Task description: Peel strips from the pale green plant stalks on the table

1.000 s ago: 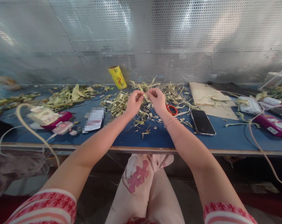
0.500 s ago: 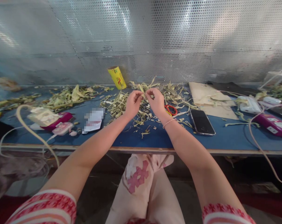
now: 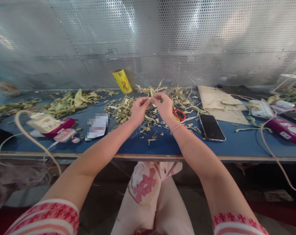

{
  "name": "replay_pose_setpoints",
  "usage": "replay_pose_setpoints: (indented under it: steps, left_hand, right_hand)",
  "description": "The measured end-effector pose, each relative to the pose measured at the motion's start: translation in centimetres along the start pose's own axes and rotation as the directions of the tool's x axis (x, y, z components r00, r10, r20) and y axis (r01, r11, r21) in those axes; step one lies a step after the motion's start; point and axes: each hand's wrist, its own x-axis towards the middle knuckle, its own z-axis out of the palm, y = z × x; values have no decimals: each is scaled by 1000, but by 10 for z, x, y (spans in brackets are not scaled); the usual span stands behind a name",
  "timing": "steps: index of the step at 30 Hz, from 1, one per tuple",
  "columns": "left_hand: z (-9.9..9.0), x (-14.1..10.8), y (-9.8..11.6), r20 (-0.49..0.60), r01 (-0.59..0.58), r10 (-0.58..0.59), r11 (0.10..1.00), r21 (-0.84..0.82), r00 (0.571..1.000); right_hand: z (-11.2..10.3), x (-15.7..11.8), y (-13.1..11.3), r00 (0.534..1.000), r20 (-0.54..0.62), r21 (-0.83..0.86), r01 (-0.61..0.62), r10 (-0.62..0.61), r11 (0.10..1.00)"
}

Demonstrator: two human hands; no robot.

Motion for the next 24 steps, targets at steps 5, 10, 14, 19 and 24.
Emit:
replay_pose_setpoints:
  steps: [5,10,14,19,24]
  left_hand:
    - [3,-2,9,17,147,-146,974,-175,989]
    - [2,-2,14,110,307,-287,909,-281,952]
    - [1,-2,13,106,344,-327,902,-260,939]
    - [1,-1,12,51,278,-273,951,-134,961]
    - [3,-3,14,1,227,-227,974,-9,974]
  right_hand:
    - [3,1,4,993,6,154,-121,121,981]
    - [4,1,3,966,64,263,-257,249,930]
    - [5,1,0,946,110,276,-324,306,905]
    - [7,1,3,948,121,282,-318,295,905]
    - [1,2,6,976,123,-34,-177,180,984]
